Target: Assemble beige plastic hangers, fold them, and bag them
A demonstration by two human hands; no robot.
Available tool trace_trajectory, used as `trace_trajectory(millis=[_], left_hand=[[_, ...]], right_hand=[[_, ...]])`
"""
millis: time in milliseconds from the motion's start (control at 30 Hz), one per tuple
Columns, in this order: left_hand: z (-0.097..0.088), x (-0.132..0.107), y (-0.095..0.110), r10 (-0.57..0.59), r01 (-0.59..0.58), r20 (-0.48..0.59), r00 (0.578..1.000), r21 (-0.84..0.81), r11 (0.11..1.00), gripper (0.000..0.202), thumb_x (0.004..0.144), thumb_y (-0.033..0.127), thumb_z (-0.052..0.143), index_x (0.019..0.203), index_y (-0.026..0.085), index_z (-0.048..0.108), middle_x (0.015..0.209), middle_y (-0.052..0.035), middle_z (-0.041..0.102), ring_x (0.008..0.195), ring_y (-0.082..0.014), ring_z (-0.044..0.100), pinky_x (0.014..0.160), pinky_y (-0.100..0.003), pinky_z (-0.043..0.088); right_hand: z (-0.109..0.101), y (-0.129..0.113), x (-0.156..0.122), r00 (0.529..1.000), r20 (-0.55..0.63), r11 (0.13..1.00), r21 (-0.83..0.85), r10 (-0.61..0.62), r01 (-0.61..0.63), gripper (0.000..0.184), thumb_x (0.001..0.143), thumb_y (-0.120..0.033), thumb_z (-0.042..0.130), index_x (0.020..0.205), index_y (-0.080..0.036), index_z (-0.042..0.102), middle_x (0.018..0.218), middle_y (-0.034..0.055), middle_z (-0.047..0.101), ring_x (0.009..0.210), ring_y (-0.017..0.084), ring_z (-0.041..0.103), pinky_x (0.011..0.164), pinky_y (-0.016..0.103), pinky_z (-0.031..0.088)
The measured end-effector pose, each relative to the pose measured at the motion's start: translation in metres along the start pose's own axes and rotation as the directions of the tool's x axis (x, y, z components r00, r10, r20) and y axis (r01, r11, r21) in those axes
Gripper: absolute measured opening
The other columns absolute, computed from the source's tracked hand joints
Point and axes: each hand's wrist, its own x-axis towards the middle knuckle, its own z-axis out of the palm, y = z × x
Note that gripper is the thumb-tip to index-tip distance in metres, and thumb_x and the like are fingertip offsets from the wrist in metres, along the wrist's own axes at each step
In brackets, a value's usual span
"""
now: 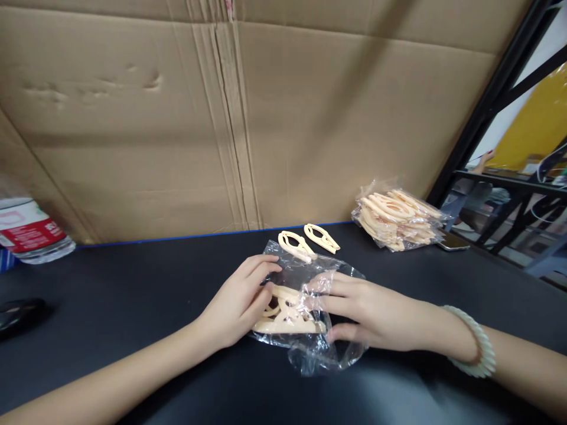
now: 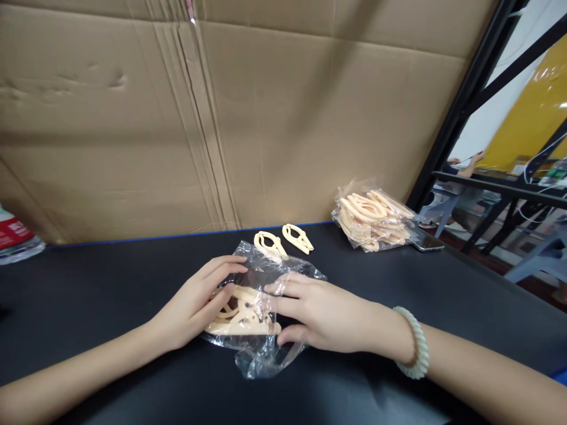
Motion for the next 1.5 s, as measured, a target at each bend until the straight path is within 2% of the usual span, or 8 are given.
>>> trace_trajectory(millis=[167,300,600,833,967,1133,1300,1500], left_hand=[[0.000,0.000,0.004,0.062,-0.061,-0.001,0.998,0.058,0.996,0.028,0.095,0.019,0.037,0.118,0.018,0.053,0.133,-0.0117,0.050,0.125,-0.0243,0.047,0.105,-0.043,0.042],[0.001,0.000,0.003,0.090,-0.088,-0.030,0.995,0.077,0.993,0.028,0.094,0.017,0.039,0.118,0.018,0.053,0.132,-0.0114,0.051,0.124,-0.0247,0.048,0.103,-0.043,0.044],[0.001,0.000,0.002,0.094,-0.091,-0.038,0.995,0.080,0.993,0.028,0.092,0.016,0.041,0.117,0.019,0.054,0.131,-0.0108,0.053,0.122,-0.0252,0.050,0.102,-0.043,0.046],[0.001,0.000,0.003,0.107,-0.103,-0.034,0.994,0.093,0.990,0.029,0.092,0.016,0.040,0.118,0.018,0.053,0.133,-0.0115,0.051,0.123,-0.0250,0.049,0.102,-0.043,0.045],[0.001,0.000,0.004,0.109,-0.105,-0.040,0.993,0.100,0.989,0.029,0.092,0.017,0.041,0.119,0.019,0.053,0.134,-0.0115,0.051,0.123,-0.0258,0.049,0.102,-0.043,0.046],[0.000,0.001,0.006,0.108,-0.104,-0.037,0.993,0.108,0.989,0.029,0.092,0.017,0.042,0.119,0.019,0.052,0.134,-0.0114,0.051,0.123,-0.0265,0.049,0.101,-0.044,0.046],[0.000,0.001,0.007,0.106,-0.102,-0.036,0.994,0.114,0.988,0.029,0.092,0.018,0.042,0.119,0.020,0.052,0.134,-0.0113,0.051,0.123,-0.0269,0.050,0.101,-0.045,0.047],[0.000,0.001,0.007,0.115,-0.108,-0.051,0.992,0.117,0.987,0.029,0.091,0.017,0.042,0.118,0.019,0.054,0.133,-0.0114,0.053,0.122,-0.0270,0.050,0.101,-0.045,0.047]], right_hand=[[0.015,-0.007,0.006,0.998,-0.061,0.999,-0.035,0.033,-0.035,0.040,0.095,-0.036,0.057,0.126,-0.012,0.055,0.131,0.0136,0.054,0.125,0.024,0.044,0.110,0.038,0.036],[0.021,-0.011,0.011,0.993,-0.085,0.995,-0.054,0.080,-0.085,0.048,0.088,-0.042,0.066,0.122,-0.010,0.056,0.121,0.0136,0.057,0.116,0.026,0.047,0.106,0.040,0.039],[0.021,-0.021,0.013,0.979,-0.095,0.970,-0.149,0.182,-0.195,0.026,0.089,-0.033,0.066,0.107,-0.014,0.064,0.109,0.0104,0.062,0.104,0.027,0.050,0.097,0.041,0.043],[0.021,-0.023,0.017,0.974,-0.082,0.962,-0.161,0.210,-0.221,0.050,0.086,-0.037,0.069,0.129,-0.019,0.053,0.116,0.0103,0.058,0.106,0.028,0.052,0.095,0.043,0.043],[0.022,-0.024,0.019,0.967,-0.032,0.949,-0.187,0.252,-0.254,0.028,0.091,-0.032,0.062,0.112,-0.014,0.064,0.105,0.0121,0.060,0.098,0.027,0.056,0.091,0.042,0.046],[0.022,-0.023,0.019,0.958,-0.068,0.956,-0.072,0.279,-0.283,0.018,0.094,-0.015,0.050,0.100,-0.010,0.066,0.095,0.0106,0.059,0.088,0.022,0.057,0.084,0.036,0.048],[0.021,-0.022,0.017,0.962,-0.088,0.965,-0.023,0.257,-0.260,0.013,0.093,-0.014,0.053,0.097,-0.013,0.065,0.093,0.0084,0.059,0.084,0.021,0.057,0.080,0.033,0.049],[0.021,-0.021,0.018,0.970,-0.141,0.980,0.047,0.199,-0.194,0.018,0.091,-0.019,0.061,0.109,-0.017,0.064,0.096,0.0073,0.063,0.088,0.021,0.058,0.081,0.033,0.048]])
